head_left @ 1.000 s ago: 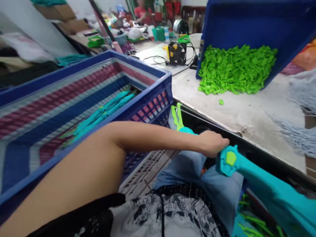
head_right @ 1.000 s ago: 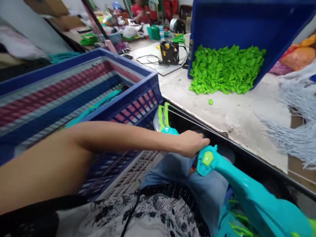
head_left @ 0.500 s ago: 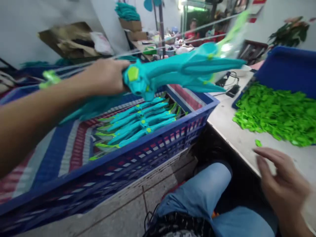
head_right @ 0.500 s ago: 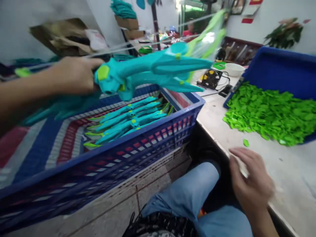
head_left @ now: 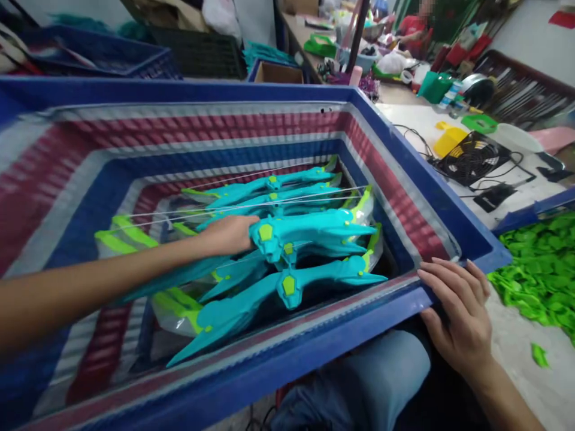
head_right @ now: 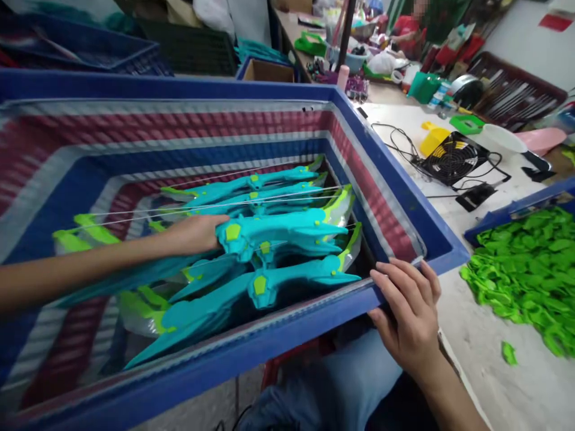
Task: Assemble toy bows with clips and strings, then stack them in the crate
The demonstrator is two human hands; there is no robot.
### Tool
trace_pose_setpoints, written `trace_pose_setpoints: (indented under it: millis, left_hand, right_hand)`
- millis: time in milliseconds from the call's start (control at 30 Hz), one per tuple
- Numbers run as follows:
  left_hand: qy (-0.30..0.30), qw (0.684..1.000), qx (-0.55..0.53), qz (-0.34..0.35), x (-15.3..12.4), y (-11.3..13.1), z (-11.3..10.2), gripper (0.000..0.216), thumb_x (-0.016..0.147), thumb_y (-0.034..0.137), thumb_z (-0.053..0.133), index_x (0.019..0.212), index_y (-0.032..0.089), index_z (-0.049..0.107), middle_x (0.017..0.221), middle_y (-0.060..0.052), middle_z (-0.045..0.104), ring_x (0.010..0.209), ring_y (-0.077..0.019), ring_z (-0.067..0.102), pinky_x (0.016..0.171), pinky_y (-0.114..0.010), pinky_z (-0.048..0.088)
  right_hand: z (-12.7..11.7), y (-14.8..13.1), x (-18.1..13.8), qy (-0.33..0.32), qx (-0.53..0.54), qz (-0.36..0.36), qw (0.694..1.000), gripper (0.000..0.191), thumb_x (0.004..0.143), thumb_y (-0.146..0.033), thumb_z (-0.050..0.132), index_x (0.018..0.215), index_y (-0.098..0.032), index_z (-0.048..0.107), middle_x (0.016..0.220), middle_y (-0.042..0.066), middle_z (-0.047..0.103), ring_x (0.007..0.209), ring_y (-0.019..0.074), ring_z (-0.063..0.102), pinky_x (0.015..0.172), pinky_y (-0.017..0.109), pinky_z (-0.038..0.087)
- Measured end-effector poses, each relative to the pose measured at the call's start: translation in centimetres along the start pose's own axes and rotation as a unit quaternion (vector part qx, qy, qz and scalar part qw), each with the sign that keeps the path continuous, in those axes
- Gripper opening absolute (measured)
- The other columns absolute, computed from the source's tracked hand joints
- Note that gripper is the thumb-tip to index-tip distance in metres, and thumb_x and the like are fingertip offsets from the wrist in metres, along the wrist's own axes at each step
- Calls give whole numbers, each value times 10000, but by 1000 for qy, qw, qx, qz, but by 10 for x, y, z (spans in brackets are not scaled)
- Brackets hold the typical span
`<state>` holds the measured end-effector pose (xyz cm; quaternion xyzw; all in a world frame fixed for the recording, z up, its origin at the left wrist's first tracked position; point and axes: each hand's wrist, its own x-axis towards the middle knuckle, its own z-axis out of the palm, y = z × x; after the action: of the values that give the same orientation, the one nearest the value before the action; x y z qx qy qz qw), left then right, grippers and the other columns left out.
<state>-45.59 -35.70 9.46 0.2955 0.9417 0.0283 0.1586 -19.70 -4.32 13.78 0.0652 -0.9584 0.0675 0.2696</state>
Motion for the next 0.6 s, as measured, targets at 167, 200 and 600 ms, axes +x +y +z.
trace_pose_setpoints:
  millis: [167,200,600]
  left_hand:
    - [-72,997,-34,-3,13,6,23,247,831,385,531,1007,236,618,1008,-30,727,900,-248,668,628,-251,422]
    - [-78,996,-35,-9,15,5,26,276,820,404,541,1026,235,615,1020,-40,727,920,-259,669,637,-257,430]
    - [-68,991,-116,-19,28,-6,53,440,767,442,609,1127,191,605,1079,-69,718,995,-327,657,705,-316,462]
  right_hand:
    - [3,-3,3,26,-8,-8,1000,448,947,-392,417,1381,-299,479,1143,99,665,1128,322,587,1069,599,314]
    - [4,-3,3,33,-6,-14,999,435,951,-383,422,1362,-265,502,1140,108,664,1130,318,585,1070,591,310]
    - [3,-6,2,28,0,-14,1000,397,968,-368,420,1299,-194,553,1138,130,656,1156,303,561,1082,575,282]
